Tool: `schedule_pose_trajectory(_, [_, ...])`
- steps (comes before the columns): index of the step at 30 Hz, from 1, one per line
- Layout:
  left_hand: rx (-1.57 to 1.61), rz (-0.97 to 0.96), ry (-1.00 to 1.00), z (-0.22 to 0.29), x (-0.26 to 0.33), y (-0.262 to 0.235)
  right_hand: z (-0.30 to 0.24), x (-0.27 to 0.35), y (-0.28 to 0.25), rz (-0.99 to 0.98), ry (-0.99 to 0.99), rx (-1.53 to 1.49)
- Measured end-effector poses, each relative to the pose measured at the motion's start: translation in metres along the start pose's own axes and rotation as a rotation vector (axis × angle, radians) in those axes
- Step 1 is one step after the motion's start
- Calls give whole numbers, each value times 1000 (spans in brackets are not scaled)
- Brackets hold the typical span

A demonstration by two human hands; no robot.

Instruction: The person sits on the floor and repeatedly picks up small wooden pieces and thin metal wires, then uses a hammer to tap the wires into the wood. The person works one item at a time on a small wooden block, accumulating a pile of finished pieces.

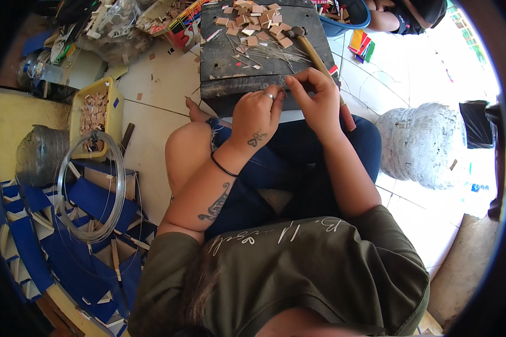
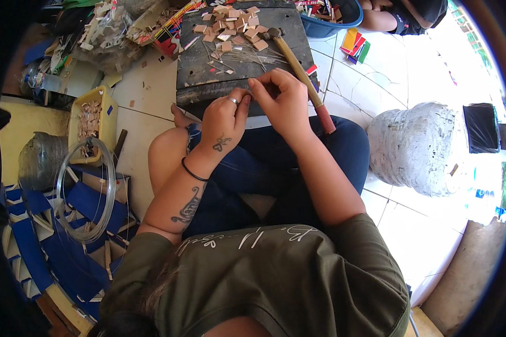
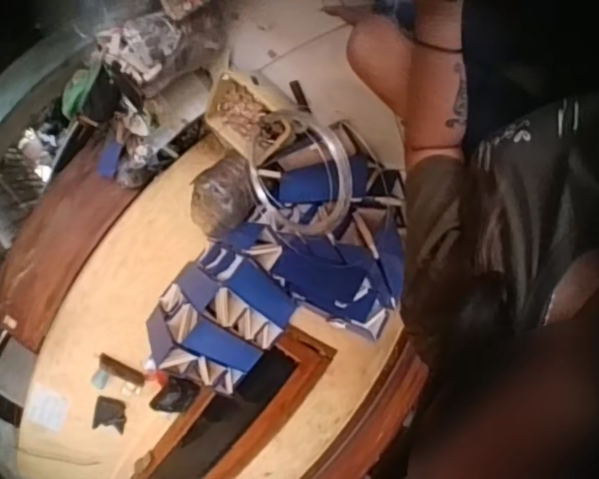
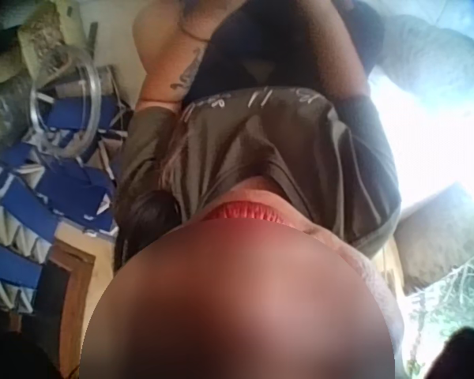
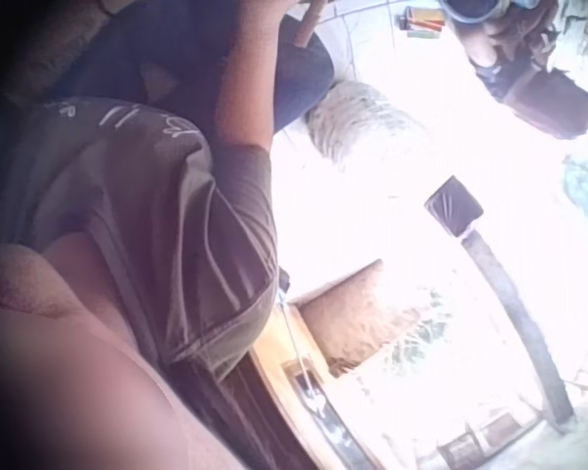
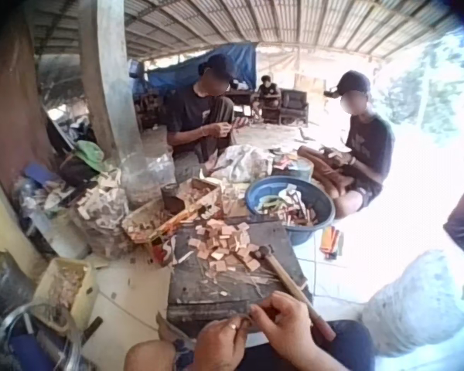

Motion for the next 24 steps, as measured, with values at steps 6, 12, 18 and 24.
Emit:
schedule_pose_trajectory(6, [482, -224, -186, -3, 0, -5, 5, -6, -10, -160, 271, -261])
schedule_pose_trajectory(12, [745, -355, -211, -4, -1, -8, 3, -8, -17, -229, 305, -335])
schedule_pose_trajectory(18, [644, -299, -203, -2, 1, -7, -2, -7, -17, -204, 356, -341])
schedule_pose_trajectory(24, [633, -309, -196, -1, -2, -10, -6, -7, -17, -223, 385, -381])
Point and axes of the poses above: each hand's wrist, its own x-axis away from the middle knuckle, its own y-axis out of the palm, z = x × y, the point moved 1 cm from there along -x, towards the middle knuckle, and after that the axes turned 14 degrees about -x, right-handed, at the moved point
